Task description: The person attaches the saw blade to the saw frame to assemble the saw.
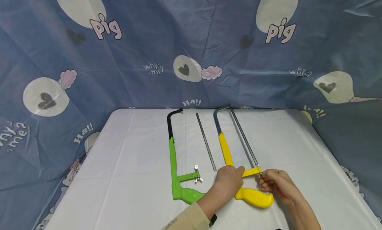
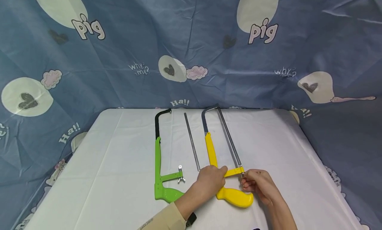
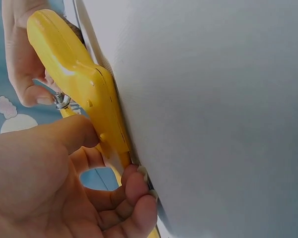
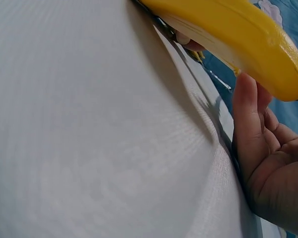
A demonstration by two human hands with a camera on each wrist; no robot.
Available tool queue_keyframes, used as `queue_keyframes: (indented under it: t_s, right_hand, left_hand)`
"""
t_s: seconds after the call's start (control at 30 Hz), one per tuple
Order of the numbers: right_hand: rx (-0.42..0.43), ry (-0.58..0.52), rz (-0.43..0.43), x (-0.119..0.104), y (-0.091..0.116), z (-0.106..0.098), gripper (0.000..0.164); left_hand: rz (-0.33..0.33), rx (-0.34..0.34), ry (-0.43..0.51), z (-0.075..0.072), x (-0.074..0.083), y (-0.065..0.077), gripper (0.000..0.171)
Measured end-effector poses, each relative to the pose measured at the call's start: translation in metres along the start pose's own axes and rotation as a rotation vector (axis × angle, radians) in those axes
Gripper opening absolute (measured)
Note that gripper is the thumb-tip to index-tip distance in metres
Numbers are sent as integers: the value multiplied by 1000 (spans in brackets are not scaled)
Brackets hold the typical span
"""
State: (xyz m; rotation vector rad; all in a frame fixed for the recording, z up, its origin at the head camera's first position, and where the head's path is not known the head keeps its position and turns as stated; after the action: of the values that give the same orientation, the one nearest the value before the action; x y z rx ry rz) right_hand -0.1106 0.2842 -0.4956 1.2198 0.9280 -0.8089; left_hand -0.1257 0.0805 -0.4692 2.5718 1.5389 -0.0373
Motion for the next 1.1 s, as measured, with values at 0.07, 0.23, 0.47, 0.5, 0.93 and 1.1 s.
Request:
queue_keyframes:
  t_s: [0.07, 0.23, 0.47, 0.5, 0.93, 1.1]
  right_hand:
    - [-13, -2, 1, 0, 0, -1, 21]
    - [-46, -28, -2, 0, 1, -1, 22]
    - [-119, -102, -29, 1, 1, -1, 29]
    - [-115, -100, -26, 1, 1, -1, 29]
    - [197, 422, -8, -8, 8, 16, 26]
    - [311, 678, -60, -12, 11, 23, 32]
  left_hand:
    - [-1, -9, 6, 0, 0, 0, 14]
    - [-1, -20, 27, -1, -2, 0, 17]
    - [14, 7, 29, -1, -4, 1, 17]
    - [15, 9, 28, -1, -4, 1, 17]
    - [-3, 47, 8, 0, 1, 2, 9]
    - [-7, 35, -13, 0, 1, 1, 8]
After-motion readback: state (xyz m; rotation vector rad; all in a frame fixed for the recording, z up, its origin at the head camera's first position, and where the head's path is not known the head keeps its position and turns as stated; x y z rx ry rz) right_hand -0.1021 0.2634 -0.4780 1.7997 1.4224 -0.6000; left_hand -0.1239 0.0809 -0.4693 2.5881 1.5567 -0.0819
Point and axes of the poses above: each hand's wrist, its own y-axis away from the middle knuckle, its own z-axis out of the palm, x = y × z, the point moved 1 cm from there along -y, towards the middle knuckle, and after that the axes turned 3 degrees about -y, right-handed, at the moved point
